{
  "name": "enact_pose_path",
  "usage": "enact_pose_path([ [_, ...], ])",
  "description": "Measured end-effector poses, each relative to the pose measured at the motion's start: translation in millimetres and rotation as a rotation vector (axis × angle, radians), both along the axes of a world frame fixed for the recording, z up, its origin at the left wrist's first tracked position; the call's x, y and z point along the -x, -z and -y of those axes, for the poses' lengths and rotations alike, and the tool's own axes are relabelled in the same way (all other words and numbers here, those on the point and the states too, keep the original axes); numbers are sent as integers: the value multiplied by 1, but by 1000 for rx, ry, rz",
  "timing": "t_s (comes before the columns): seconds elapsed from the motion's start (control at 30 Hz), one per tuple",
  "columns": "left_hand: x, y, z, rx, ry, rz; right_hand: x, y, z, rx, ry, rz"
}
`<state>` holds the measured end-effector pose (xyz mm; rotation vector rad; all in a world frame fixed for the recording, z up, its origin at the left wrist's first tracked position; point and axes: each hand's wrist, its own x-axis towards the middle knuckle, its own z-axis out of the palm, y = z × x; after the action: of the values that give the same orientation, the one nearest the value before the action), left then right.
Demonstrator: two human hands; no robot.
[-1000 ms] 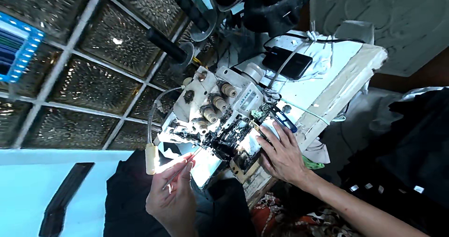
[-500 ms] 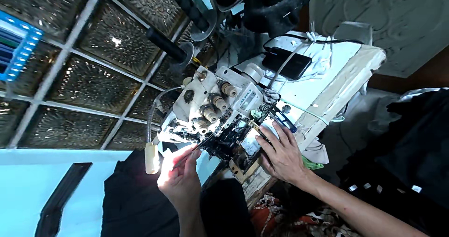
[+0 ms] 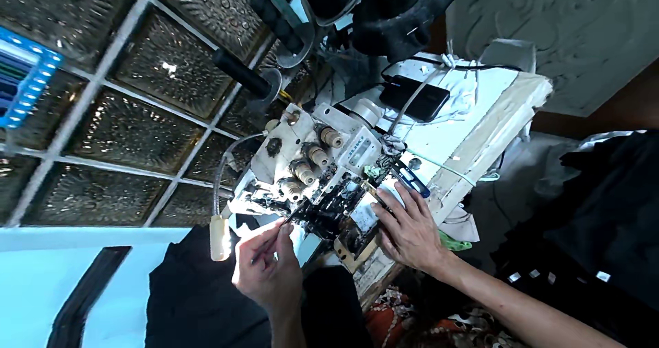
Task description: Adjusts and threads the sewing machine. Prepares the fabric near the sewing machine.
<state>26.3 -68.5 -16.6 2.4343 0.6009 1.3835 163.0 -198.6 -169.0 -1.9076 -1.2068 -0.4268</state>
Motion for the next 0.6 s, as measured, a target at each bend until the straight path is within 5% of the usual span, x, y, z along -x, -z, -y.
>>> enact_pose_path([
  [0.2, 7, -6, 7, -155, -33, -25, 0, -1, 1, 1, -8, -4],
  [0.6, 16, -25, 32, -140, 77, 60, 0, -2, 1, 13, -5, 1],
])
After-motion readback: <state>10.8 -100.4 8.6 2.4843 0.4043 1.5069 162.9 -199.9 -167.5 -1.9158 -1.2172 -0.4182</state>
